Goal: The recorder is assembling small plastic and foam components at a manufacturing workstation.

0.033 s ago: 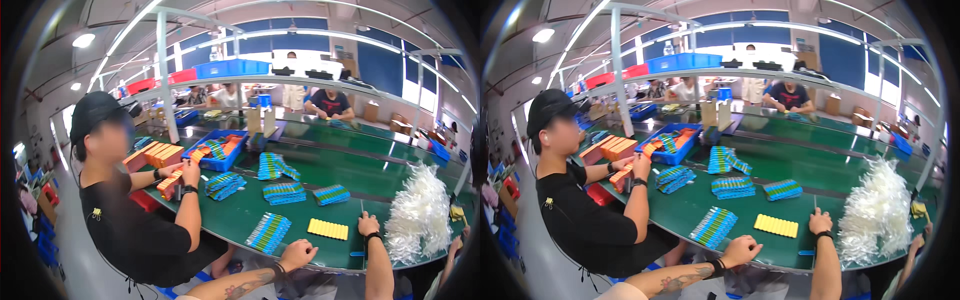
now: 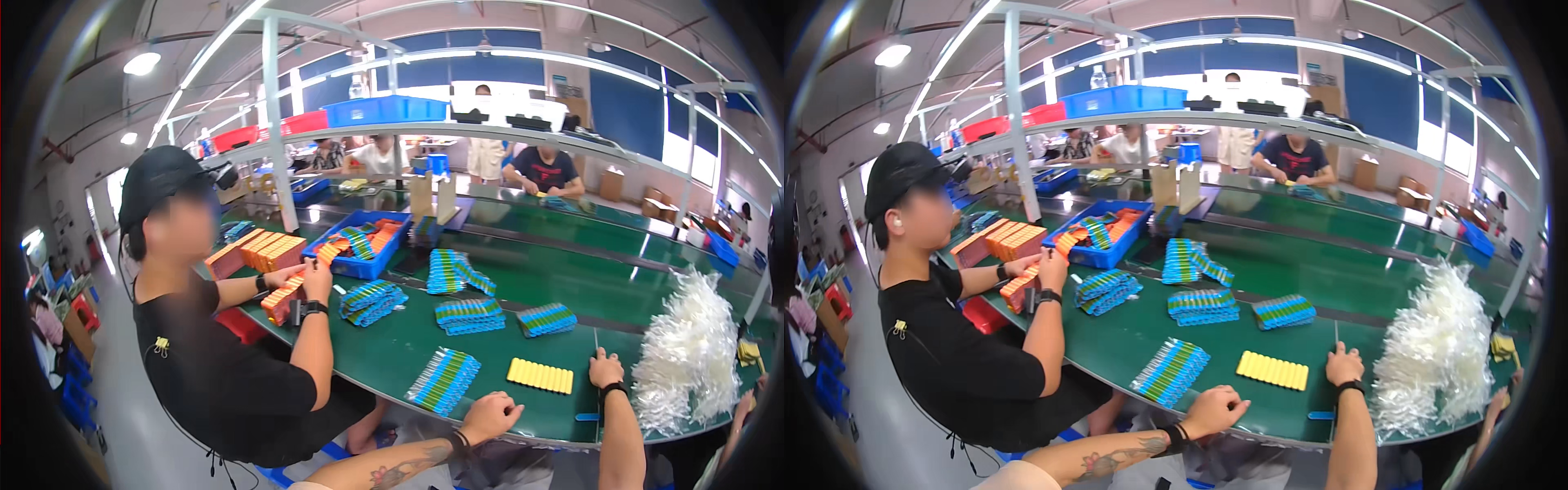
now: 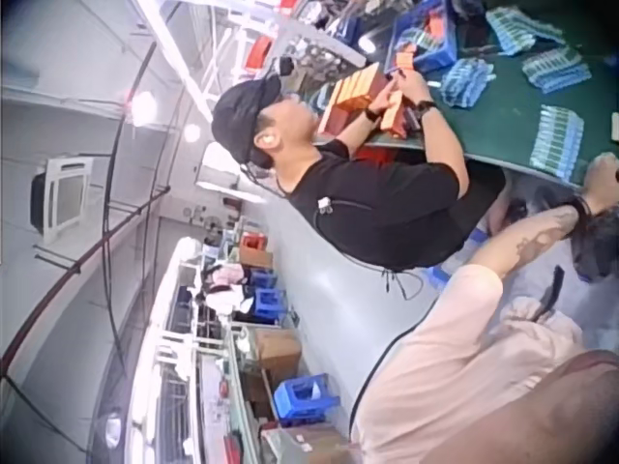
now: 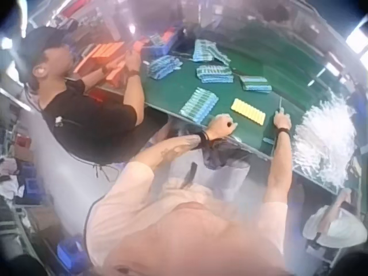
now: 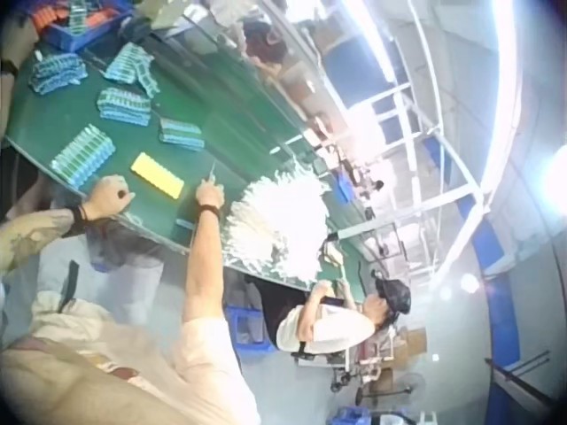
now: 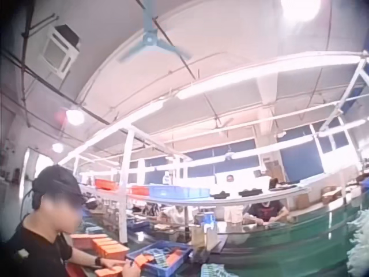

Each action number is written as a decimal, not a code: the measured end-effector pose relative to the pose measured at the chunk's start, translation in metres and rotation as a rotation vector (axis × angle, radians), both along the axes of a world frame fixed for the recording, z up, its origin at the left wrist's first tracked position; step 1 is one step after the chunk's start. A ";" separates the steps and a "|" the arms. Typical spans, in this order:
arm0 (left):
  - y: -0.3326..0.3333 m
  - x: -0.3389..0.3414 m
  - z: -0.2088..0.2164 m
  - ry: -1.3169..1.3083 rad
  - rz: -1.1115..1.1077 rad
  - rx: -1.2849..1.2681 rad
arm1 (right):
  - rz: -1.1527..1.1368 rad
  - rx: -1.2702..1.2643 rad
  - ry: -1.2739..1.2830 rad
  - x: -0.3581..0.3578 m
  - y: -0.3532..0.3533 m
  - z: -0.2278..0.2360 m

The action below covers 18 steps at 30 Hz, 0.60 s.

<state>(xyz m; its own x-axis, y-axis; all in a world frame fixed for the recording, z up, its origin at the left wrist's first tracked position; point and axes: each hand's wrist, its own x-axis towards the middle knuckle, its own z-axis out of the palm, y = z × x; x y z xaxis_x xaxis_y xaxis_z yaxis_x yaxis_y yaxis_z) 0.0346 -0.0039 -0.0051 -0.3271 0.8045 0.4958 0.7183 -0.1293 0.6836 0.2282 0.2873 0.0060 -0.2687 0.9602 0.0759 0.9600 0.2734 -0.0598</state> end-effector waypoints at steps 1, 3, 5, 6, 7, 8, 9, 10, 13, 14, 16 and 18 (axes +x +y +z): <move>0.000 -0.002 -0.001 -0.001 0.004 0.002 | 0.008 -0.006 -0.020 -0.003 0.000 0.000; -0.001 -0.004 -0.003 -0.007 0.017 -0.002 | 0.024 -0.017 -0.047 -0.005 -0.007 0.002; -0.001 -0.007 -0.002 -0.050 -0.012 0.001 | 0.072 0.046 -0.066 -0.004 -0.014 0.002; -0.001 -0.007 -0.001 -0.053 -0.006 0.000 | 0.113 0.060 -0.057 0.001 -0.017 -0.001; -0.001 -0.006 -0.001 -0.074 -0.006 0.009 | 0.122 0.071 -0.088 0.004 -0.021 -0.002; 0.000 -0.007 0.000 -0.094 -0.008 0.019 | 0.129 0.083 -0.118 0.006 -0.025 -0.001; 0.001 -0.007 0.000 -0.091 -0.021 0.025 | 0.142 0.091 -0.119 0.011 -0.028 -0.001; 0.001 -0.008 -0.001 -0.093 -0.019 0.018 | 0.145 0.085 -0.120 0.012 -0.029 -0.001; 0.001 -0.014 -0.004 -0.245 -0.021 0.022 | 0.168 0.114 -0.133 0.003 -0.036 0.003; 0.000 -0.014 -0.004 -0.239 -0.021 0.019 | 0.168 0.111 -0.128 0.004 -0.035 -0.001; -0.003 -0.012 -0.003 -0.327 -0.012 0.025 | 0.214 0.204 -0.143 0.012 -0.026 -0.013; -0.006 -0.009 -0.002 -0.327 0.010 0.041 | 0.232 0.212 -0.152 0.014 -0.027 -0.016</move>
